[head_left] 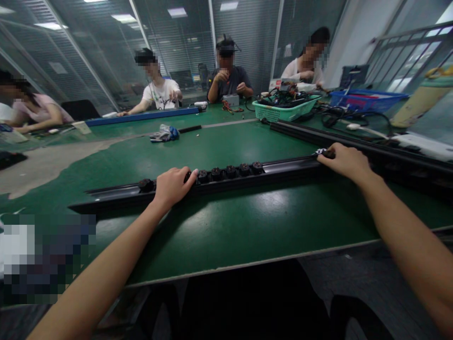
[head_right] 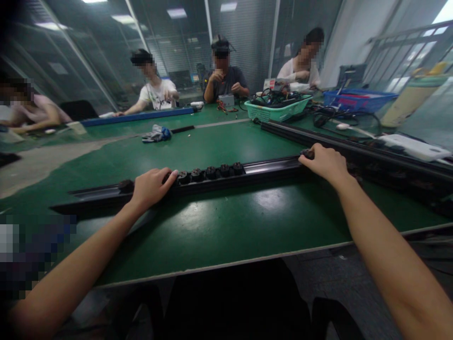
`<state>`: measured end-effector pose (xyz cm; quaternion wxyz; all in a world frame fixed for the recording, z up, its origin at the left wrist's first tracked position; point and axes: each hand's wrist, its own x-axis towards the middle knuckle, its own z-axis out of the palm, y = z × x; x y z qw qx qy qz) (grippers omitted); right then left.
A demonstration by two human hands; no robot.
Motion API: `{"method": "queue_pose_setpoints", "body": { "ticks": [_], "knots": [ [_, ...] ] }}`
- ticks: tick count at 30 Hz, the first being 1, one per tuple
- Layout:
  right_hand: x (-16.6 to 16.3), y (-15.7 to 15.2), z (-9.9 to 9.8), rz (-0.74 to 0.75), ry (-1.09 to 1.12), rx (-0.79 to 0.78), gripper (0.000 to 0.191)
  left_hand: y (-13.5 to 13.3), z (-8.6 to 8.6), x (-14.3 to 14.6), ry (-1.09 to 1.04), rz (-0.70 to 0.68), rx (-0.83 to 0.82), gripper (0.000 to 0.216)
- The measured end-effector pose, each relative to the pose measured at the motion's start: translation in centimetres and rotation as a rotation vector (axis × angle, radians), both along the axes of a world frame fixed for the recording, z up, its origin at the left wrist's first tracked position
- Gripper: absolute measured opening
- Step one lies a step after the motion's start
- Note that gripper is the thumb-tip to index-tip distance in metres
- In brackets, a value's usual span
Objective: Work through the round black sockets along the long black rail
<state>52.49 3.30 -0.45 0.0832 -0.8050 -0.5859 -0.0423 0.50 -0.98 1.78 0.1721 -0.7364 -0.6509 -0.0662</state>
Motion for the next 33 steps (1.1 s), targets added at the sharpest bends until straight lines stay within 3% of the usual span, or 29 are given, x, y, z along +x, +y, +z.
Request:
{"method": "queue_pose_setpoints", "body": {
  "ticks": [9, 33],
  "knots": [
    [-0.2, 0.0, 0.1, 0.025, -0.040, 0.037, 0.055, 0.1, 0.0, -0.1, -0.005, 0.003, -0.001, 0.067],
    [2.0, 1.0, -1.1, -0.095, -0.058, 0.097, 0.056, 0.1, 0.0, 0.0, -0.003, -0.002, -0.002, 0.067]
  ]
}}
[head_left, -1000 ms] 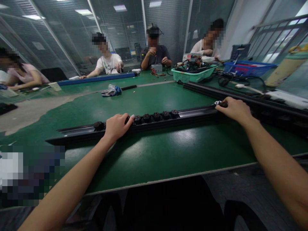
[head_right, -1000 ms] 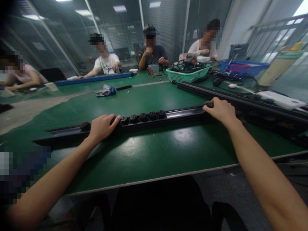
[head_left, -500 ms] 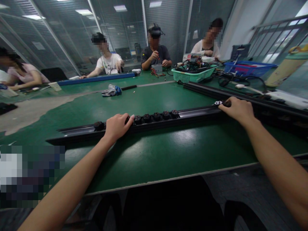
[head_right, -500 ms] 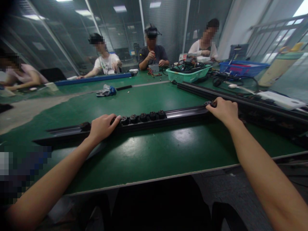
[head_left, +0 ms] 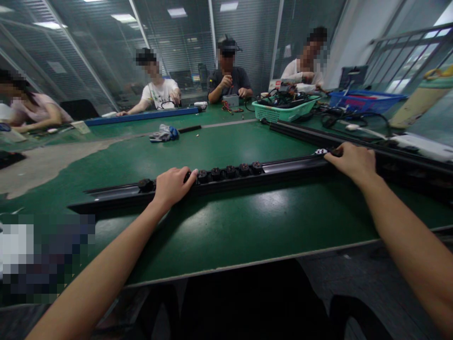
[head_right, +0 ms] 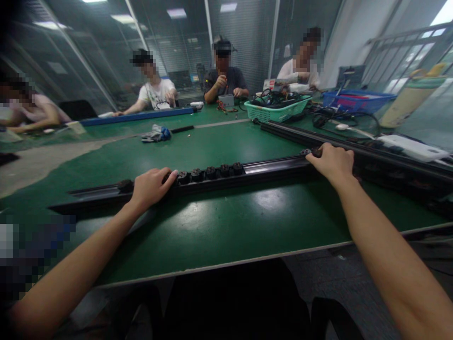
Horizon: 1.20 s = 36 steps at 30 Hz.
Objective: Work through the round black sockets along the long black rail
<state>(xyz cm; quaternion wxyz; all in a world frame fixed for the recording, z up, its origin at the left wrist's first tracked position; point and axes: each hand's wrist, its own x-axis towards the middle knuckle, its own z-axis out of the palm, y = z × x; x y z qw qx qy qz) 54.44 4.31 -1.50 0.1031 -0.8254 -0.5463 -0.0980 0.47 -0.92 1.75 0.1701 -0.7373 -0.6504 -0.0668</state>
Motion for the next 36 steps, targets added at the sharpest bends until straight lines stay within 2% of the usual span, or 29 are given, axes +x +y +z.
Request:
{"method": "queue_pose_setpoints", "body": {
  "ticks": [14, 24, 36],
  "knots": [
    [0.0, -0.2, 0.5, -0.072, 0.038, -0.031, 0.058, 0.1, 0.0, 0.0, 0.002, 0.022, -0.011, 0.067],
    [1.5, 0.1, -0.6, -0.095, -0.025, 0.003, 0.062, 0.1, -0.1, -0.1, 0.029, 0.023, 0.000, 0.068],
    [1.3, -0.2, -0.2, -0.162, 0.005, 0.006, 0.069, 0.1, -0.1, -0.1, 0.029, 0.027, -0.002, 0.069]
  ]
}}
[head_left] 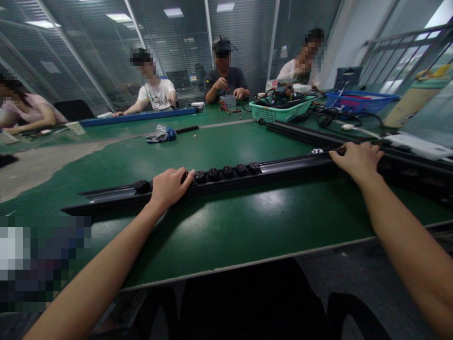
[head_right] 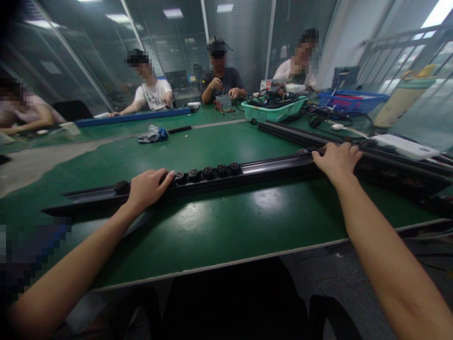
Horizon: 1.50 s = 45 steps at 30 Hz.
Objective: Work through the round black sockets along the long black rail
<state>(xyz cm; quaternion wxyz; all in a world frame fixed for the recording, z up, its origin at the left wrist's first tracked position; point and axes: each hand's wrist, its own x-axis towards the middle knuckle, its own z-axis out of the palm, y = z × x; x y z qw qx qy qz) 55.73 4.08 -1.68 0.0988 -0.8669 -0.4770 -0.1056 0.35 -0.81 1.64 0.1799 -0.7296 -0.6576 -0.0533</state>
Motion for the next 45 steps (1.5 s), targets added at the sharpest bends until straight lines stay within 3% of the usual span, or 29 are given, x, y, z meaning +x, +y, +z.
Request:
{"method": "queue_pose_setpoints", "body": {
  "ticks": [5, 14, 26, 41, 45],
  "knots": [
    [0.3, 0.2, 0.0, 0.018, 0.038, -0.029, 0.070, 0.0, 0.0, 0.0, -0.001, -0.004, -0.001, 0.069],
    [1.2, 0.5, -0.8, 0.053, 0.057, 0.053, 0.066, 0.0, 0.1, 0.1, -0.014, -0.009, -0.005, 0.068],
    [0.3, -0.3, 0.7, 0.061, 0.129, -0.039, 0.065, -0.2, 0.3, 0.3, -0.007, 0.004, -0.016, 0.068],
    [-0.3, -0.6, 1.0, 0.032, 0.253, 0.062, 0.067, -0.2, 0.3, 0.2, -0.030, 0.002, -0.020, 0.067],
    [0.1, -0.5, 1.0, 0.006, 0.262, 0.056, 0.060, -0.2, 0.2, 0.2, -0.014, 0.000, -0.012, 0.067]
  ]
}}
